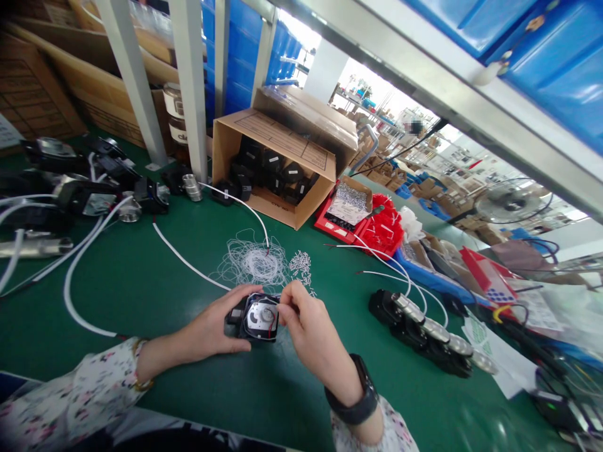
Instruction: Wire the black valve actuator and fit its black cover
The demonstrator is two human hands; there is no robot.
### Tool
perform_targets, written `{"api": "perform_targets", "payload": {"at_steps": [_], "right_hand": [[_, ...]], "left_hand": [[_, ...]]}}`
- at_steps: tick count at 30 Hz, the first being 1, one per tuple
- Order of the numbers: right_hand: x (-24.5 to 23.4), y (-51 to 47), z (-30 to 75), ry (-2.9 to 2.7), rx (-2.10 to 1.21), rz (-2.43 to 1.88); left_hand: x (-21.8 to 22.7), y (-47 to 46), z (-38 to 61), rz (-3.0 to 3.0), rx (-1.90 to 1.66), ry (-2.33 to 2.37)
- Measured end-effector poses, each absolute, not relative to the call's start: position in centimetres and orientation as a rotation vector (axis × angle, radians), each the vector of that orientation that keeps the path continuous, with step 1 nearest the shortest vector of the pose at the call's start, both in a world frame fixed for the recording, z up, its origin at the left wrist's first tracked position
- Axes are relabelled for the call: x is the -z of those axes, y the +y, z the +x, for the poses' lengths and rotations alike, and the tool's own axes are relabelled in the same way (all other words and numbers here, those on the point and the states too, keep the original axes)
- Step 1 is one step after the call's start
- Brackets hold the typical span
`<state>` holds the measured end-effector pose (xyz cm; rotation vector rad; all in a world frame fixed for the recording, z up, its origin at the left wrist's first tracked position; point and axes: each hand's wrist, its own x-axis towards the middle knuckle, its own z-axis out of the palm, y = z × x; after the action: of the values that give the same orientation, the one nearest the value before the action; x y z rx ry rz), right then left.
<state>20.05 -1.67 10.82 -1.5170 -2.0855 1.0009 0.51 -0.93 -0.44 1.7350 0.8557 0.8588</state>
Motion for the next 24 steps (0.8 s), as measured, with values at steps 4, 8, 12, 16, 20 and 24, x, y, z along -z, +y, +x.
{"api": "perform_targets", "payload": {"at_steps": [4, 8, 12, 16, 20, 24], "right_hand": [[-9.5, -0.5, 20.6, -2.125, -0.994, -1.512], [-8.0, 0.7, 20.4, -2.232, -0.845, -1.427], [-7.2, 1.4, 19.8, -2.272, -0.902, -1.400], [-7.5, 1.6, 19.1, -2.186, -1.000, -1.461], [-7.7, 1.9, 18.2, -2.235, -0.954, -1.509], [-7.8, 2.0, 17.3, -2.367, -0.830, -1.477]], "left_hand": [[0.3, -1.2, 0.2, 1.764, -0.792, 0.848], [0.3, -1.8, 0.0, 1.690, -0.734, 0.866], [0.4, -2.3, -0.1, 1.560, -0.785, 0.865], [0.3, -2.2, -0.2, 1.532, -0.790, 0.847], [0.1, -2.0, -0.2, 1.547, -0.779, 0.876], [0.1, -2.0, -0.3, 1.547, -0.773, 0.896]]}}
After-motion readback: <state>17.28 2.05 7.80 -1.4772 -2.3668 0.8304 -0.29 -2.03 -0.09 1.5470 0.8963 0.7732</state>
